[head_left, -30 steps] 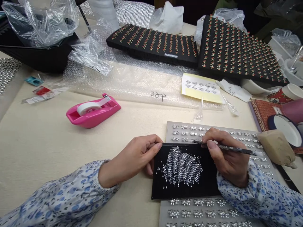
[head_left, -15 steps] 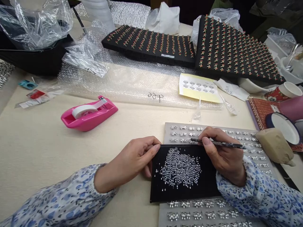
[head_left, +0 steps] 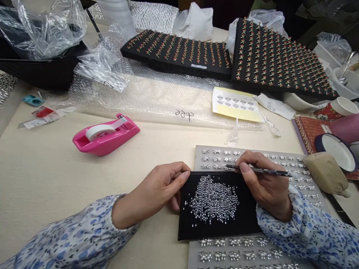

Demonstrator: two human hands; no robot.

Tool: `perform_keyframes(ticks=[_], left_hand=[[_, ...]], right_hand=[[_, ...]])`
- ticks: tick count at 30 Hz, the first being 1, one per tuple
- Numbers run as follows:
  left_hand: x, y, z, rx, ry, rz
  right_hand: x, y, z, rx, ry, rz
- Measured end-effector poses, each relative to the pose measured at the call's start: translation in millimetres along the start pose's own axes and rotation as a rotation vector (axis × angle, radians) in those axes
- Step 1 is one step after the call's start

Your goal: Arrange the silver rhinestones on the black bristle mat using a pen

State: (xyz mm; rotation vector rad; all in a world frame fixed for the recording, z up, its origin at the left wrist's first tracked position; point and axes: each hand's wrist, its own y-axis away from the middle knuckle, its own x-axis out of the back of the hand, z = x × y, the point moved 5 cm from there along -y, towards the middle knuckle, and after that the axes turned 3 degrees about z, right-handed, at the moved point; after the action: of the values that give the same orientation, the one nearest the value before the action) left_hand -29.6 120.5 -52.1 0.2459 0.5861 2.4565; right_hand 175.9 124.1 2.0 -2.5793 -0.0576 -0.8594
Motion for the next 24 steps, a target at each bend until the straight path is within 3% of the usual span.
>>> perform_keyframes(ticks=[7,17,24], left_hand=[[-0.4,1.1,2.5,0.002,0.006,0.008],[-0.6,-0.6,1.8,0.006,0.014,0.007],[-1.0,1.2,1.9,-0.001,-0.015,0.010]], right_hand=[[1.3,-0.4,-1.8,0.002,-0.013,0.011],[1.6,4.1,-4.7,0.018,-0.200,-0.028],[-4.3,7.9,-13.2,0.143,-0.276,-0.195]])
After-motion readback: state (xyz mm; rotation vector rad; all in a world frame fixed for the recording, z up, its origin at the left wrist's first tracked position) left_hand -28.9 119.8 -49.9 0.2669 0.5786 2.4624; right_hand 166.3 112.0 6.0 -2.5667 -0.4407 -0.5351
